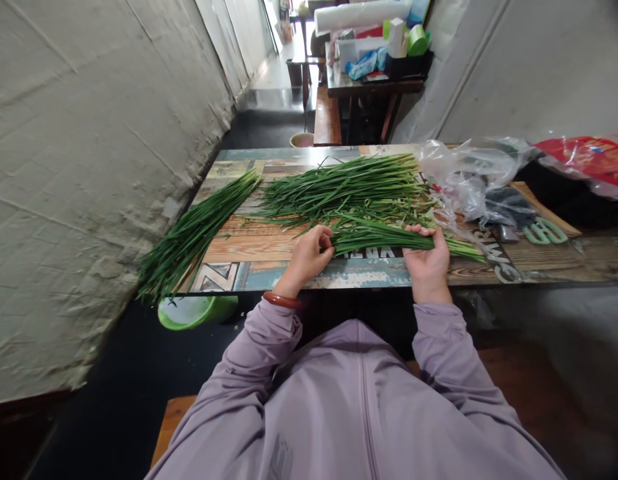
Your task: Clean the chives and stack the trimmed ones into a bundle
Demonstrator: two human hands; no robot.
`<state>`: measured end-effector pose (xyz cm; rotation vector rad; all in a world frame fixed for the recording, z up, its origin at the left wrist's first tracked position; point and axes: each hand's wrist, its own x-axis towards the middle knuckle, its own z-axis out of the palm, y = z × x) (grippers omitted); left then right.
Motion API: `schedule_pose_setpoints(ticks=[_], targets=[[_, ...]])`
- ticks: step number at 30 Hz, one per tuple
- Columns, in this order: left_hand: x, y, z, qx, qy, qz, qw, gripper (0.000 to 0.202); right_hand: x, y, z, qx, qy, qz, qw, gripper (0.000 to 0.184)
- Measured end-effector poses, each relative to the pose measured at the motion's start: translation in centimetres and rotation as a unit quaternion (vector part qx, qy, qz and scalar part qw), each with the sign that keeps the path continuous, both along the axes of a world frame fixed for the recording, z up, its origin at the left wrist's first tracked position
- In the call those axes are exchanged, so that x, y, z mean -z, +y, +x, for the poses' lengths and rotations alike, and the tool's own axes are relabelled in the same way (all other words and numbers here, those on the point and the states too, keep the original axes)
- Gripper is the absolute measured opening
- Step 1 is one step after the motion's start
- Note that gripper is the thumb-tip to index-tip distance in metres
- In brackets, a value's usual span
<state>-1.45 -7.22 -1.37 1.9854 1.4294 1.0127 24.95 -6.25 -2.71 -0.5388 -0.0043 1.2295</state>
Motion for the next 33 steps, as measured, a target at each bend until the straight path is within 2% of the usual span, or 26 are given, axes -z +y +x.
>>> schedule_pose_setpoints(ticks=[5, 15, 18, 26, 33], targets=[[0.1, -0.2, 0.2, -0.016, 0.008, -0.01, 1.0, 0.016, 0.0, -0.1, -0.3, -0.009, -0.006, -0.003, 1.0, 0.038], [-0.5, -0.5, 1.7, -0.031, 0.158, 0.008, 0.987, 0.01, 0.2, -0.2, -0.6, -0.01, -0.04, -0.003, 0.999, 0.038], [-0.5, -0.7, 2.0, -0.044, 0.172, 0.011, 0.984, 0.01, 0.2, -0.2, -0.6, -0.012, -0.044, -0.003, 0.999, 0.037], [0.5, -0.4, 2.5, -0.076, 0.156, 0.011, 0.985, 0.008, 0.7, -0.3, -0.5, -0.017, -0.055, -0.005, 0.998, 0.038], [1.5, 0.4, 1.9, -0.093, 0.031, 0.024, 0.995, 0.012, 0.8, -0.2, -0.4, -0.015, -0.062, 0.007, 0.998, 0.04]])
